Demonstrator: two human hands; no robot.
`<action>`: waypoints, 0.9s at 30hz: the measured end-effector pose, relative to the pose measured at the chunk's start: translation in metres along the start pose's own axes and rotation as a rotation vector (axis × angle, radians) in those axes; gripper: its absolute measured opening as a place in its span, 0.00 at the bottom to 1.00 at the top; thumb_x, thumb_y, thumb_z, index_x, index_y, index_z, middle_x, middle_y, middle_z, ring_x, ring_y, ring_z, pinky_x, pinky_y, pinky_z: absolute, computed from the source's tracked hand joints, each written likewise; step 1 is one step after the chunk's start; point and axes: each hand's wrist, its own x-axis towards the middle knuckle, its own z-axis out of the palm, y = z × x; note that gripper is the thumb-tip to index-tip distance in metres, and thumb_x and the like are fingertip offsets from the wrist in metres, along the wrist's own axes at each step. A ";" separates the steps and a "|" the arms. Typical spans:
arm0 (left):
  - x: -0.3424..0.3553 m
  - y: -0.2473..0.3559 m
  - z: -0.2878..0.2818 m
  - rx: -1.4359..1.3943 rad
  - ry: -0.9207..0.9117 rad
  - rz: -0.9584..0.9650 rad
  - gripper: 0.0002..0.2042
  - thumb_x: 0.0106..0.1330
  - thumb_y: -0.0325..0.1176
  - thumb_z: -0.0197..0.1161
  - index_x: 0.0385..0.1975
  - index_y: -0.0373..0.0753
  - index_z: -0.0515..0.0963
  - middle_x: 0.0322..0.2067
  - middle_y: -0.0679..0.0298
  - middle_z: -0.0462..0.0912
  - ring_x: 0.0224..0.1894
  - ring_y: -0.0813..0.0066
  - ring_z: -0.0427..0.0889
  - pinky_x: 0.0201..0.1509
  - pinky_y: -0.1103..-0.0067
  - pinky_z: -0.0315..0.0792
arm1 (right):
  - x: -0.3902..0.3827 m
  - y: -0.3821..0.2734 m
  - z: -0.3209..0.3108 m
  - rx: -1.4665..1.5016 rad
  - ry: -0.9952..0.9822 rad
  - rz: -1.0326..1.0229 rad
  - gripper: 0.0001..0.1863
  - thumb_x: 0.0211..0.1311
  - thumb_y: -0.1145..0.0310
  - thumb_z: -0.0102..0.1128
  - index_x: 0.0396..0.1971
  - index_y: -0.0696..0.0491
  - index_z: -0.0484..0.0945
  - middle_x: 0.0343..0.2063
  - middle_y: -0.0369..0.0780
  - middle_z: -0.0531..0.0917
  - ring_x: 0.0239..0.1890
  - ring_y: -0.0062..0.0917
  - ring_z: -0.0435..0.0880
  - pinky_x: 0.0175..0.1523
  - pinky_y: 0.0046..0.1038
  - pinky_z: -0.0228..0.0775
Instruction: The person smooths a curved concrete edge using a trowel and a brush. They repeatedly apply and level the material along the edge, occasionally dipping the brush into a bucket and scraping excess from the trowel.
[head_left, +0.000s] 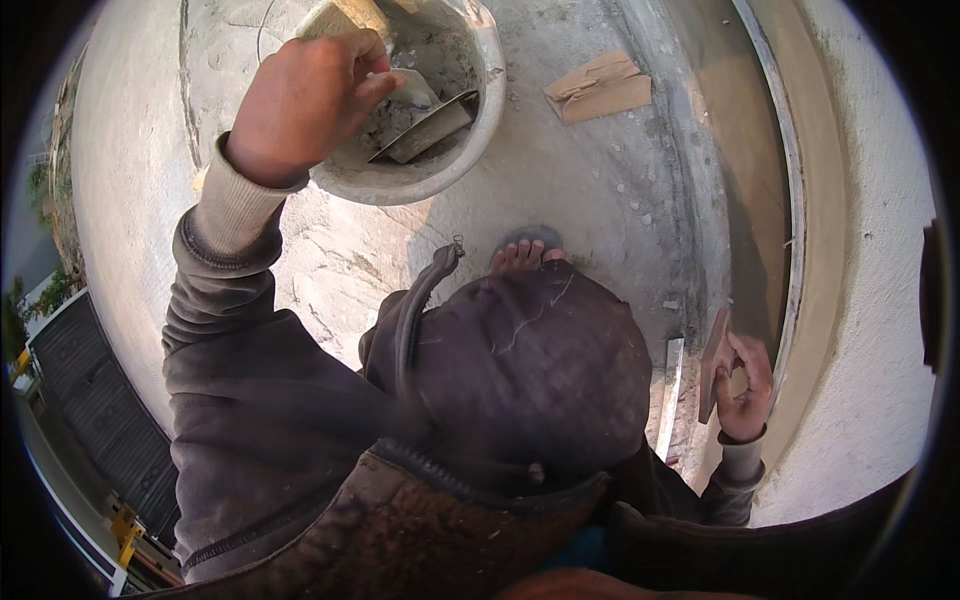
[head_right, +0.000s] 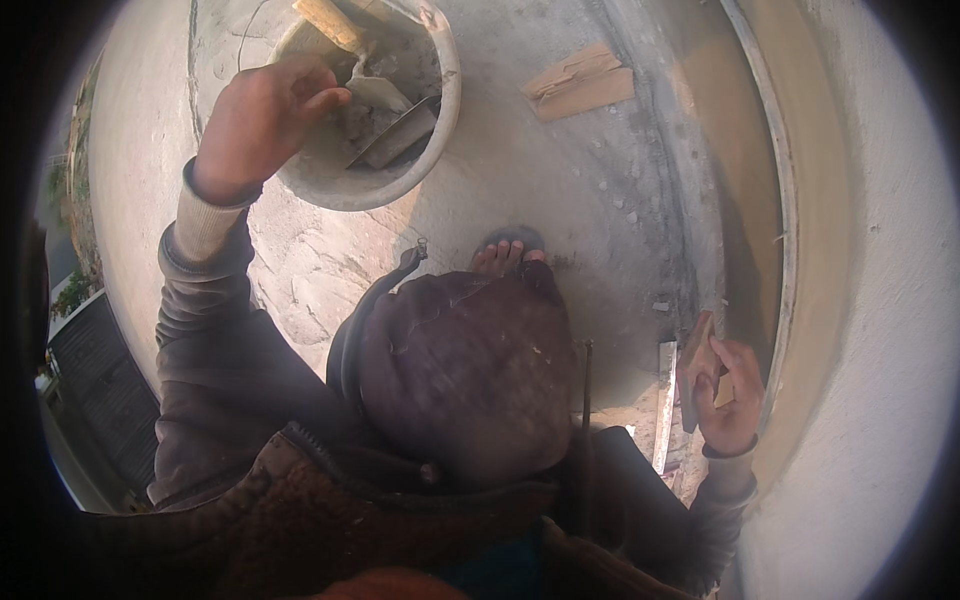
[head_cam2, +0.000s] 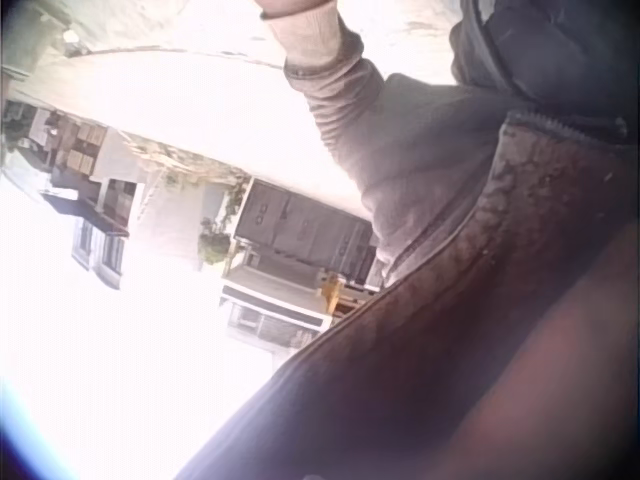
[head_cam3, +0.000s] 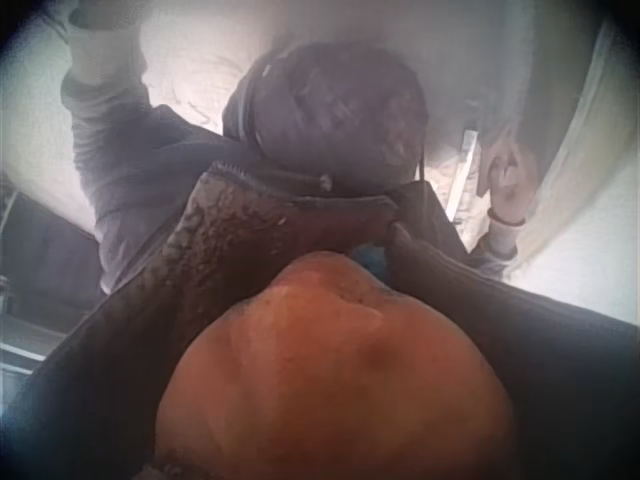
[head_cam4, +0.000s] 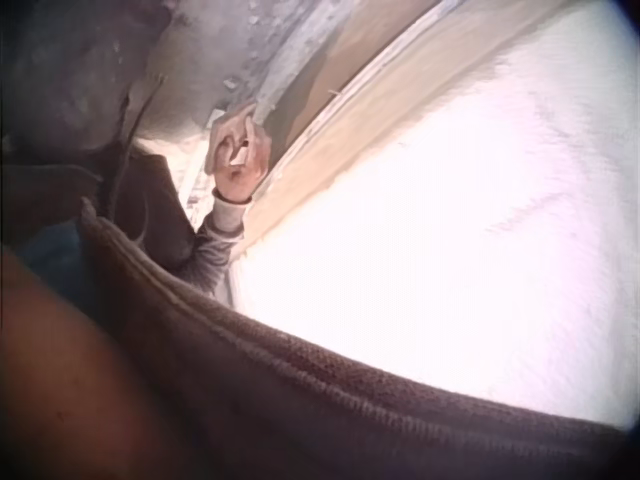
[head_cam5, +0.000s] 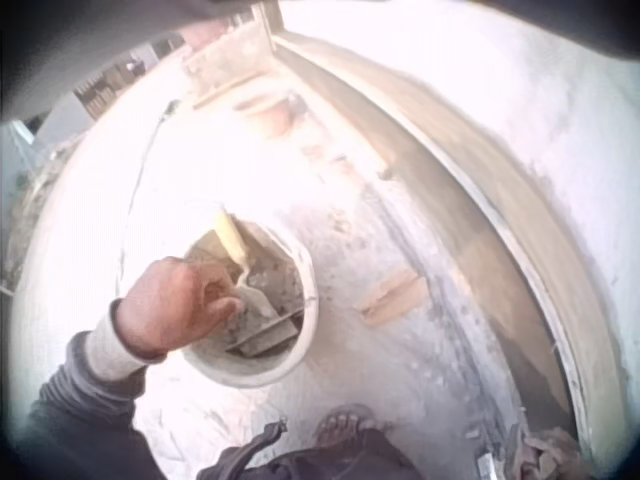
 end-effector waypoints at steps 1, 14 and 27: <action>0.009 0.002 0.019 0.115 -0.136 -0.029 0.11 0.63 0.41 0.71 0.35 0.42 0.84 0.30 0.56 0.87 0.34 0.51 0.87 0.39 0.63 0.79 | 0.003 -0.001 0.002 0.003 0.006 -0.010 0.25 0.53 0.80 0.62 0.55 0.58 0.79 0.44 0.47 0.81 0.40 0.34 0.82 0.44 0.32 0.75; 0.013 0.011 0.041 0.334 -0.206 -0.006 0.09 0.61 0.38 0.71 0.34 0.40 0.86 0.27 0.53 0.86 0.32 0.53 0.89 0.37 0.64 0.83 | -0.003 -0.007 0.004 0.030 -0.006 0.026 0.26 0.51 0.82 0.62 0.55 0.58 0.79 0.44 0.48 0.81 0.39 0.34 0.83 0.45 0.32 0.76; -0.006 -0.034 0.027 0.073 -0.385 0.425 0.17 0.57 0.21 0.62 0.45 0.45 0.87 0.39 0.59 0.88 0.39 0.54 0.87 0.44 0.65 0.80 | 0.009 -0.007 0.007 0.028 -0.004 -0.028 0.27 0.50 0.84 0.60 0.55 0.58 0.79 0.44 0.48 0.81 0.38 0.33 0.82 0.44 0.31 0.75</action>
